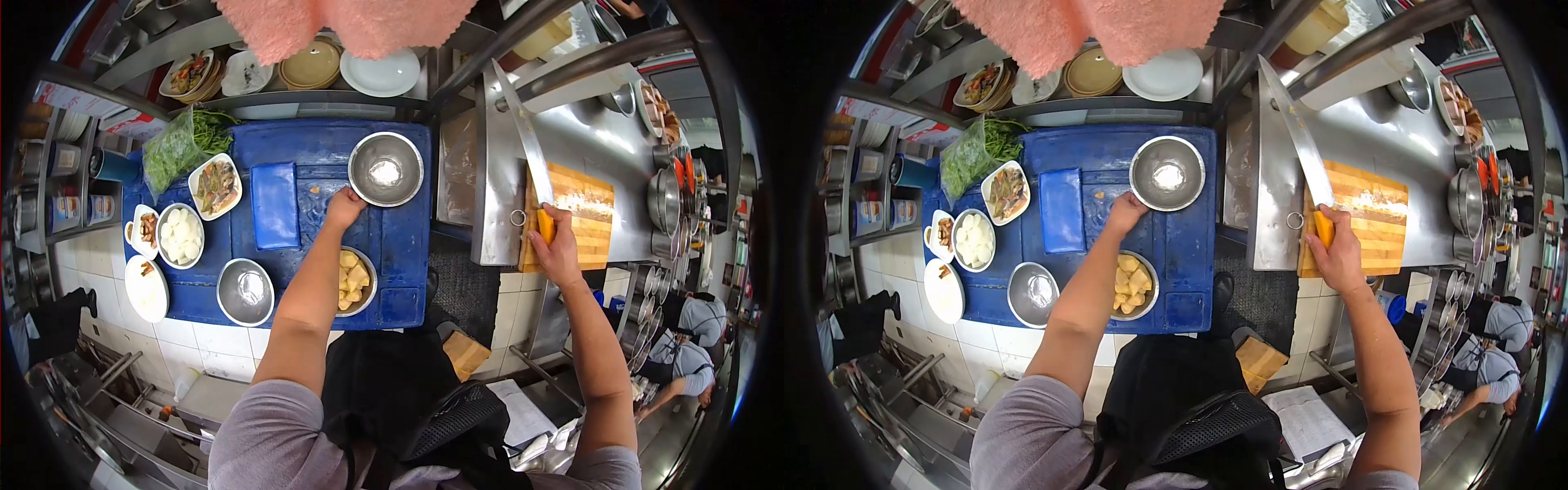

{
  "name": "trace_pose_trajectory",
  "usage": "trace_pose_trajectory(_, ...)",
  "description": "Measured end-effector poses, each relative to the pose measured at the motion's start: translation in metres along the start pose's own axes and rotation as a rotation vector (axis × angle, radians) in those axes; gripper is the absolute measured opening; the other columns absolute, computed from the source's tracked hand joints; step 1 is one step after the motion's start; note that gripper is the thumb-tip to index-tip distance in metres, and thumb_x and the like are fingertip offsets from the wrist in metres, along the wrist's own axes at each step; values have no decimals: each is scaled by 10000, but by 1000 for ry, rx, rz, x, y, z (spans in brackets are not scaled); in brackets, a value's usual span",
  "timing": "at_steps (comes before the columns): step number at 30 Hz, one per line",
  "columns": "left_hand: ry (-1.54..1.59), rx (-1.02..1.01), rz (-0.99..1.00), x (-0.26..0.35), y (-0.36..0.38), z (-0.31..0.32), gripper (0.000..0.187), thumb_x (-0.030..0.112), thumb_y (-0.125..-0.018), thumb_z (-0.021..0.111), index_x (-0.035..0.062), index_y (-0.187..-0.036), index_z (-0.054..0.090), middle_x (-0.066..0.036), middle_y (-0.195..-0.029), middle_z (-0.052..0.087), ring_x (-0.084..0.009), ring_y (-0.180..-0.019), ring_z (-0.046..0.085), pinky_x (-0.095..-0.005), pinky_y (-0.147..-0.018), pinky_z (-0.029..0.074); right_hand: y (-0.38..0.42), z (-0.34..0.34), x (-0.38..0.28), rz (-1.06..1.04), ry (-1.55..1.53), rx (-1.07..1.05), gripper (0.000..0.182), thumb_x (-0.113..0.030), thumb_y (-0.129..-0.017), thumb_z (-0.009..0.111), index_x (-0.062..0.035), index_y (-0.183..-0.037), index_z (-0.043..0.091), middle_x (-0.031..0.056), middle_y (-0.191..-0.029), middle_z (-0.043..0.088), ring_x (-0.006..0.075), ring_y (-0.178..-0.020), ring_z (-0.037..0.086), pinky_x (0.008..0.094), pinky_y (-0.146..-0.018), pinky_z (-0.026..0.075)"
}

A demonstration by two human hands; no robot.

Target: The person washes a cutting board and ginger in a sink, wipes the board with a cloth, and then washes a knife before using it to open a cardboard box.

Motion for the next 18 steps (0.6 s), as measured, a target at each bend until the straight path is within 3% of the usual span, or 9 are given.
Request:
trace_pose_trajectory(1, -326, 124, 153, 10, 4, 6, 244, 220, -813, 684, 54, -987, 647, -158, -833, 698, -358, -871, 680, -429, -816, 546, 0, 0, -1, -18, 2, -1, 501, -131, -853, 708, 5, -1270, 466, 218, -1184, 593, 409, -1084, 590, 423, -920, 479)
trace_pose_trajectory(2, -294, 203, 173, 14, 7, 13, 318, 270, -819, 709, 66, -1053, 636, -211, -1009, 701, -420, -1029, 642, -483, -891, 516, 0, -1, -1, -36, 13, 7, 497, -132, -853, 705, 5, -1268, 468, 214, -1183, 598, 411, -1070, 596, 429, -909, 484)
trace_pose_trajectory(3, -297, 195, 180, 18, 9, 21, 318, 270, -819, 709, 66, -1053, 636, -211, -1009, 701, -420, -1029, 642, -483, -891, 516, 1, -1, 0, -27, 16, 14, 497, -132, -853, 705, 5, -1268, 468, 214, -1183, 598, 411, -1070, 596, 429, -909, 484)
trace_pose_trajectory(6, -485, 279, -61, 43, 29, 26, 400, 290, -829, 713, 103, -1169, 616, -211, -1103, 679, -391, -1058, 643, -490, -901, 519, 1, -1, 2, -44, 22, 10, 494, -139, -856, 698, -23, -1273, 461, 223, -1174, 607, 420, -1040, 610, 441, -886, 493)
trace_pose_trajectory(13, -616, 241, -17, 31, 21, 32, 294, 264, -868, 638, 91, -1102, 673, -195, -1101, 684, -391, -1038, 650, -485, -908, 520, 0, -3, 6, -28, -14, -1, 506, -180, -857, 701, -42, -1278, 457, 202, -1132, 636, 413, -990, 630, 465, -845, 500)
trace_pose_trajectory(16, -635, 209, 33, -10, -2, 20, 307, 309, -877, 611, 75, -1060, 689, -209, -1009, 697, -397, -940, 673, -500, -838, 529, 1, -4, 8, -6, 12, -14, 478, -203, -856, 700, -80, -1274, 504, 194, -1109, 649, 400, -944, 650, 462, -824, 516)
trace_pose_trajectory(18, 542, 3, -110, -27, 25, 12, 135, 214, -875, 572, 109, -798, 610, -55, -655, 579, -173, -527, 527, -322, -441, 400, 2, -1, 15, -42, -33, 30, 464, -240, -867, 672, -118, -1289, 521, 197, -1110, 652, 386, -888, 672, 460, -788, 537)
Point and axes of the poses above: each hand's wrist, its own y-axis away from the middle knuckle, its own z-axis out of the palm, x = y × z, the point moved 4 cm from there along -y, towards the middle knuckle
